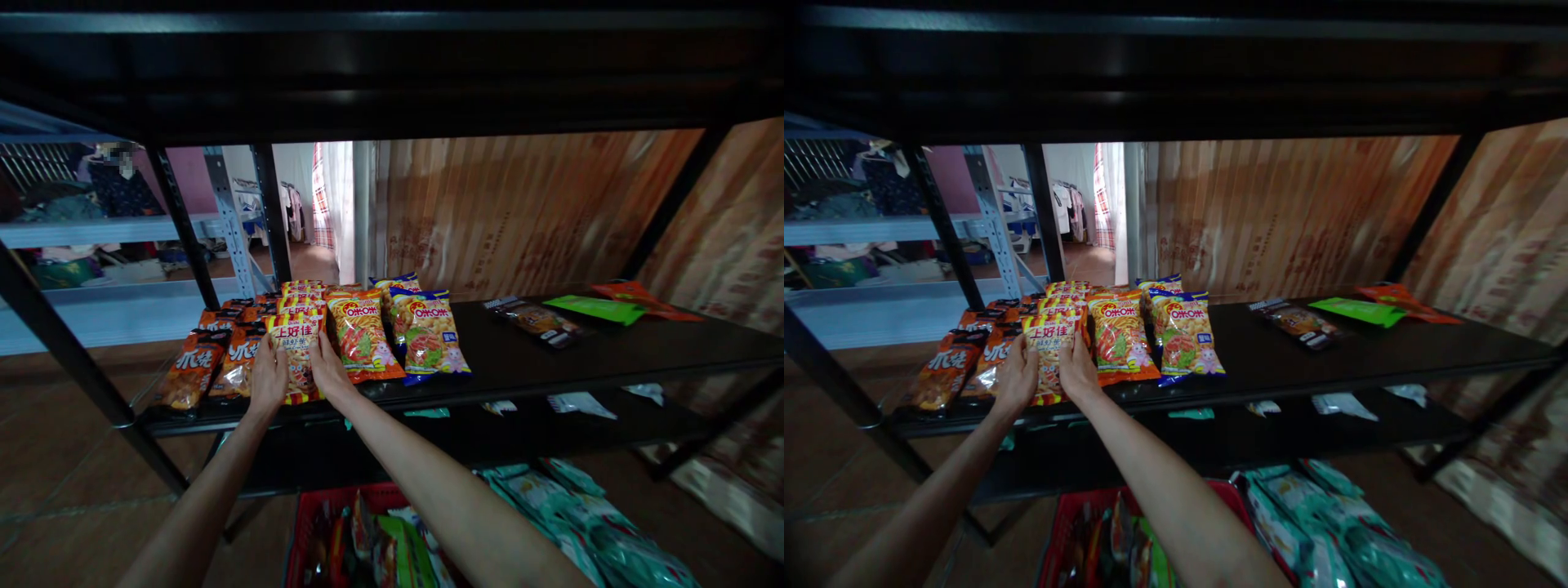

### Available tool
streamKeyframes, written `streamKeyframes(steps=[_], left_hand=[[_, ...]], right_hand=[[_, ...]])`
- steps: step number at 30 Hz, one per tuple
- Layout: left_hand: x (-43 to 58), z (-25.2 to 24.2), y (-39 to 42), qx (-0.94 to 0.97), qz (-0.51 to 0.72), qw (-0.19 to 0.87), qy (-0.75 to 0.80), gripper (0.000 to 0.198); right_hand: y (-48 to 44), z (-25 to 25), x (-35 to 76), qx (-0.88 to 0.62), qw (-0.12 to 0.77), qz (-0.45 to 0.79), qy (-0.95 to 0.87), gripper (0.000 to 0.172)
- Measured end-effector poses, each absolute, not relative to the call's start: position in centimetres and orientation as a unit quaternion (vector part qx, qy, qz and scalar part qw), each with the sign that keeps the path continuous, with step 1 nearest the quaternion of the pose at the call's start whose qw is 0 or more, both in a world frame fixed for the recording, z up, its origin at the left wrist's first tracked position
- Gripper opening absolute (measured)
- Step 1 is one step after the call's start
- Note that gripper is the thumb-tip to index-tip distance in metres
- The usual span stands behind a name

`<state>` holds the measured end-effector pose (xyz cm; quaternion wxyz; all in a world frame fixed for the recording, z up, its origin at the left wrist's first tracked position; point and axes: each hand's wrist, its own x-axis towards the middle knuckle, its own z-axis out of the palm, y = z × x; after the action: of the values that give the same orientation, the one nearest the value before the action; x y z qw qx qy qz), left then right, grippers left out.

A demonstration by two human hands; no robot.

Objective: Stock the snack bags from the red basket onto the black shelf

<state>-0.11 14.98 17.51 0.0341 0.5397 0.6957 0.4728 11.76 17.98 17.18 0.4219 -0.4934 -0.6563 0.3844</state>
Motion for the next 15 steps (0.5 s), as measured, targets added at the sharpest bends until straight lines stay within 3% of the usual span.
streamKeyframes(steps=[15], left_hand=[[0.4, 15.8, 15.8, 0.541, 0.494, 0.0, 0.681, 0.059]], right_hand=[[19.5, 13.9, 10.8, -0.449, 0.486, 0.285, -0.693, 0.064]])
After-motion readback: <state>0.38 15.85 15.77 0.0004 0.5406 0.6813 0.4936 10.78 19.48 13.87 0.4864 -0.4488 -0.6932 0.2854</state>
